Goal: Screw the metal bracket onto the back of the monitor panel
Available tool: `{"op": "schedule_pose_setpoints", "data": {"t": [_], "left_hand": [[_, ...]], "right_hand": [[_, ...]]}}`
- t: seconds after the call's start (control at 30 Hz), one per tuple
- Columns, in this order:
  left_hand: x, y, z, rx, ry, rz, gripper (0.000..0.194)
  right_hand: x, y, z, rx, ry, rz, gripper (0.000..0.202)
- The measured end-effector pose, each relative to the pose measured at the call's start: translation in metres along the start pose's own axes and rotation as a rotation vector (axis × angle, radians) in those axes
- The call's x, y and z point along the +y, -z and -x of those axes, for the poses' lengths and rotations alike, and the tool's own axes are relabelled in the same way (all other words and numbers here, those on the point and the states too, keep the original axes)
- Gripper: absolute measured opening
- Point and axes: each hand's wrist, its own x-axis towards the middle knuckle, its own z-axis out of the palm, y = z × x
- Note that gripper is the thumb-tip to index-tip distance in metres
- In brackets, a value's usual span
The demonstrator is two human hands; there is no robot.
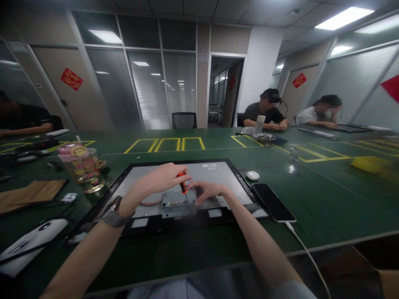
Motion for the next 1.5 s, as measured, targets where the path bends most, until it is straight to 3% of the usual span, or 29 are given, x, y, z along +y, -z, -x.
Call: {"op": "schedule_pose_setpoints", "data": {"t": [0.3, 0.4, 0.57, 0.9, 1.17, 1.4, 1.5], "left_hand": [[0.000, 0.009, 0.002, -0.048, -0.019, 0.062, 0.024], [-0.001, 0.005, 0.000, -0.028, -0.004, 0.084, 0.027], [0.000, 0.000, -0.001, 0.026, -0.016, -0.062, 0.043], [-0.002, 0.002, 0.007, -0.043, 0.038, -0.088, 0.035], [0.001, -0.002, -0.001, 0.062, 0.039, -0.205, 0.047], [0.003, -0.001, -0.001, 0.020, -0.029, -0.006, 0.023], [0.004, -0.001, -0.002, 0.014, -0.023, 0.023, 0.027]], "right_hand": [[-0.008, -0.001, 0.001, -0.009, 0.033, -0.045, 0.072], [-0.007, -0.001, 0.001, -0.017, 0.039, -0.037, 0.072], [-0.006, -0.002, 0.001, -0.004, 0.031, -0.014, 0.072], [-0.004, -0.001, 0.000, -0.009, 0.026, -0.021, 0.078], [-0.009, -0.004, 0.003, 0.030, -0.039, -0.002, 0.077], [-0.013, -0.005, 0.003, 0.036, -0.075, -0.026, 0.072], [-0.013, -0.005, 0.003, 0.036, -0.102, -0.007, 0.070]]}}
